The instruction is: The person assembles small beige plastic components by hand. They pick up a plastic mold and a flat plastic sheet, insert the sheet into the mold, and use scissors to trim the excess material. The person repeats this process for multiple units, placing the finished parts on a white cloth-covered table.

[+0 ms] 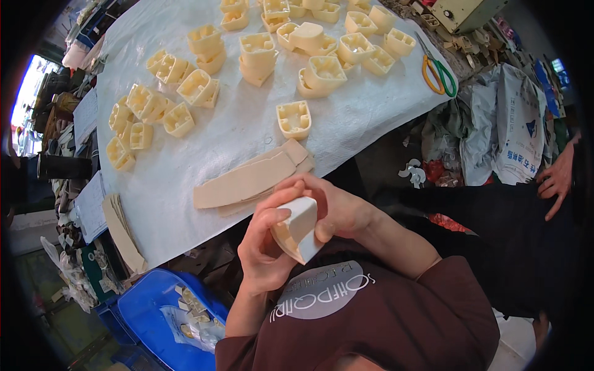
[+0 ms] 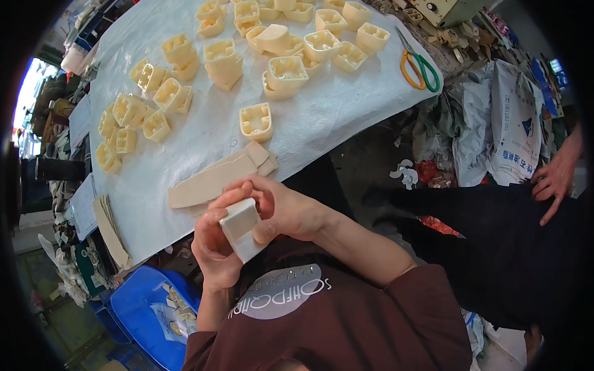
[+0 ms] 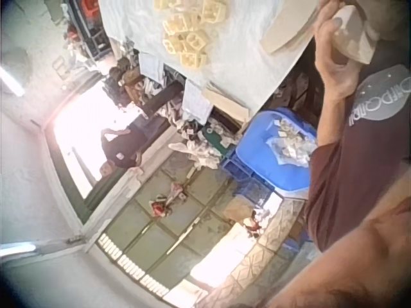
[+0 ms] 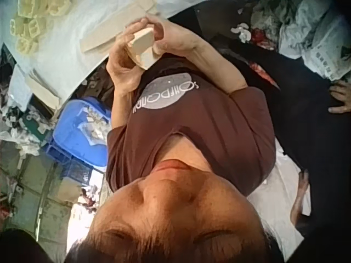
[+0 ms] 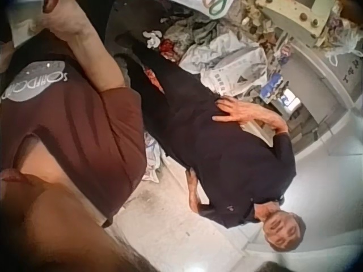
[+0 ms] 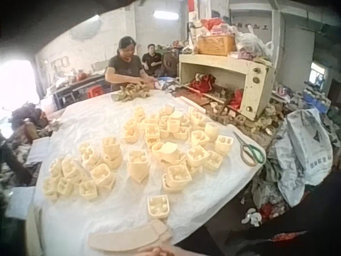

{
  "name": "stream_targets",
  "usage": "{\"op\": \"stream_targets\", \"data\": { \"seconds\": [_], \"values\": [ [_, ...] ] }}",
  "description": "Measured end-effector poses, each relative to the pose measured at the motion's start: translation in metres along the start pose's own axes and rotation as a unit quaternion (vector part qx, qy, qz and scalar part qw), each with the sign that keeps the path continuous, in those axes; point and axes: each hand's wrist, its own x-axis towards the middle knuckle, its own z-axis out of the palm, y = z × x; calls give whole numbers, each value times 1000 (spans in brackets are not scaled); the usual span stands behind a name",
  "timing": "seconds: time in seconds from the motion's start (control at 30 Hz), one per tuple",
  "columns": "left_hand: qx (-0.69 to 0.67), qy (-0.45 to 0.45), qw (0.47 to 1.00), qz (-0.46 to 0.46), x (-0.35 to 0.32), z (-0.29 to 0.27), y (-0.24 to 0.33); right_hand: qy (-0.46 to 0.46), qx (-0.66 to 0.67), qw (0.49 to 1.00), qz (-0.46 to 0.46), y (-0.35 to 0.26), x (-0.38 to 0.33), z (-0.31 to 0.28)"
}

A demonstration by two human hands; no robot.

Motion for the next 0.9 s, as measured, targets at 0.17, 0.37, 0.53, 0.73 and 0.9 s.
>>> {"op": "stream_targets", "data": {
  "seconds": [0.17,0.37,0.53,0.73,0.9],
  "values": [
    [-101,-36,994,-25,1,-1,1,11,-138,990,-22,4,-3,-15],
    [-102,-122,987,-11,7,-33,-18,-83,-166,979,-88,-2,0,-13],
    [-162,-21,964,-209,19,-22,12,-121,-290,949,18,-28,7,-7],
    [93,11,992,-87,12,-4,0,-25,-283,952,-116,-10,5,3],
    [69,-9,997,-17,7,-6,-11,12,-319,938,-133,-5,3,12]
  ]
}}
